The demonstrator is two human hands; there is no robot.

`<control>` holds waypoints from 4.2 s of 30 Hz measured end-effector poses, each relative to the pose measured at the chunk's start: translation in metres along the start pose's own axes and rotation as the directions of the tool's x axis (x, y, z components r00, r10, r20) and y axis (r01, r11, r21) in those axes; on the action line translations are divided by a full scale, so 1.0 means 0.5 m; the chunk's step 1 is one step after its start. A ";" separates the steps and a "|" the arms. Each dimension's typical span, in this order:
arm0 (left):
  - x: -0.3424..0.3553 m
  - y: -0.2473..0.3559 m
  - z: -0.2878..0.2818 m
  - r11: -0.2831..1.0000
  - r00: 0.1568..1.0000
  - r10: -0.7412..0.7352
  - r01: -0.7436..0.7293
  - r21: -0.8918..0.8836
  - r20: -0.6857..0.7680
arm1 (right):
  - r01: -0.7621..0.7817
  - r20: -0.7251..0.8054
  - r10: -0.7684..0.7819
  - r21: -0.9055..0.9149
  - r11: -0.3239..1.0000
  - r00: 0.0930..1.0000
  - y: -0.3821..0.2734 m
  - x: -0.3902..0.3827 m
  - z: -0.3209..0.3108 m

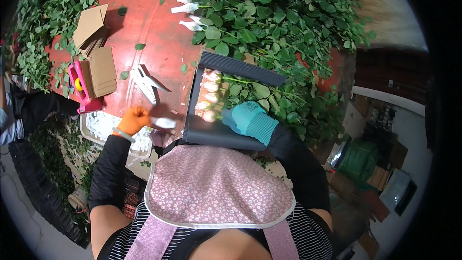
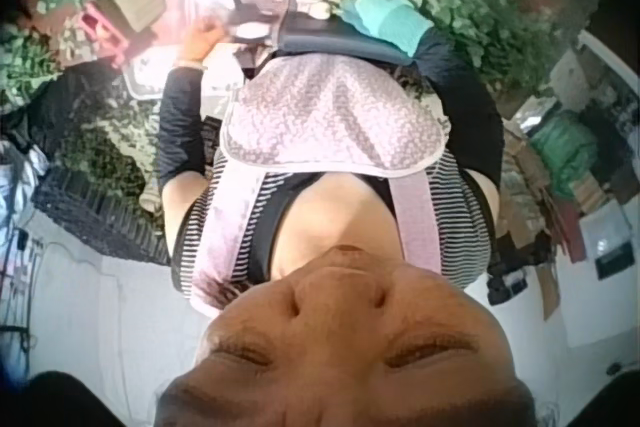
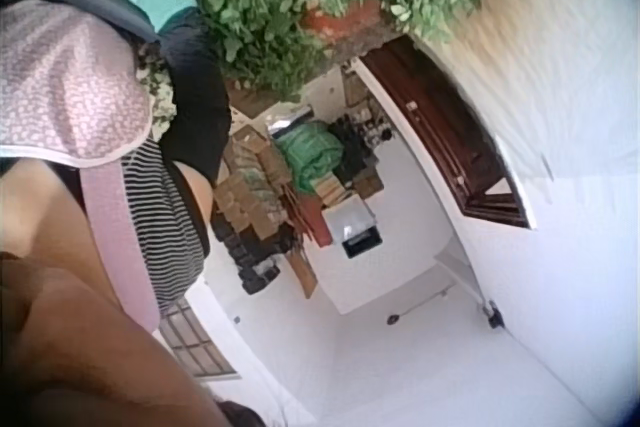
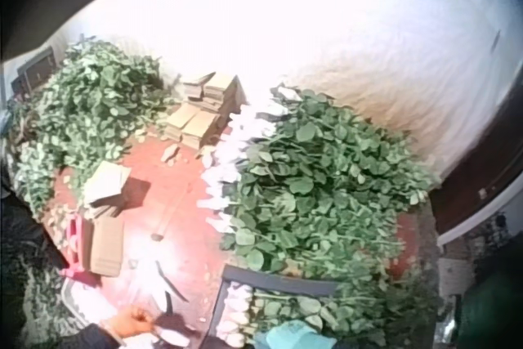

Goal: The person places pink roses and green foliage into a black foam floral block, arranging them one at a time. The person uses both hands to position the stems and leaves within the block.

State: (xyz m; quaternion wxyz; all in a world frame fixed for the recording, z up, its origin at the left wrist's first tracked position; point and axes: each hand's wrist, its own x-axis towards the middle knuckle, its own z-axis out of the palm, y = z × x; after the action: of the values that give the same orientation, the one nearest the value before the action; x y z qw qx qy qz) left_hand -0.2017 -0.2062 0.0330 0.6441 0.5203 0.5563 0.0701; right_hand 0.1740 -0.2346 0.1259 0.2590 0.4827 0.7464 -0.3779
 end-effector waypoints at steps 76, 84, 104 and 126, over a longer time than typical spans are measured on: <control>0.031 0.368 0.323 0.854 0.895 0.444 -0.413 -0.317 0.031 | 0.348 -0.817 0.131 0.377 0.858 0.561 0.071 -0.048 0.096; 0.062 0.339 0.350 0.839 0.868 0.495 -0.487 -0.243 -0.030 | 0.352 -0.825 0.143 0.382 0.855 0.547 0.068 -0.053 0.093; 0.066 0.334 0.348 0.813 0.908 0.419 -0.366 -0.453 0.019 | 0.355 -0.805 0.130 0.393 0.848 0.579 0.079 -0.050 0.089; 0.074 0.342 0.320 0.793 0.863 0.504 -0.475 -0.382 -0.025 | 0.494 -0.767 0.109 0.507 0.706 0.632 0.100 -0.045 0.097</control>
State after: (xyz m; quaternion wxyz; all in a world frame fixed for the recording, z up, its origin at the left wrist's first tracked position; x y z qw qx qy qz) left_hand 0.0219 -0.1997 0.1116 0.7124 0.5159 0.3531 0.3189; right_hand 0.2298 -0.2733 0.0993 -0.3144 0.5623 0.6420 -0.4157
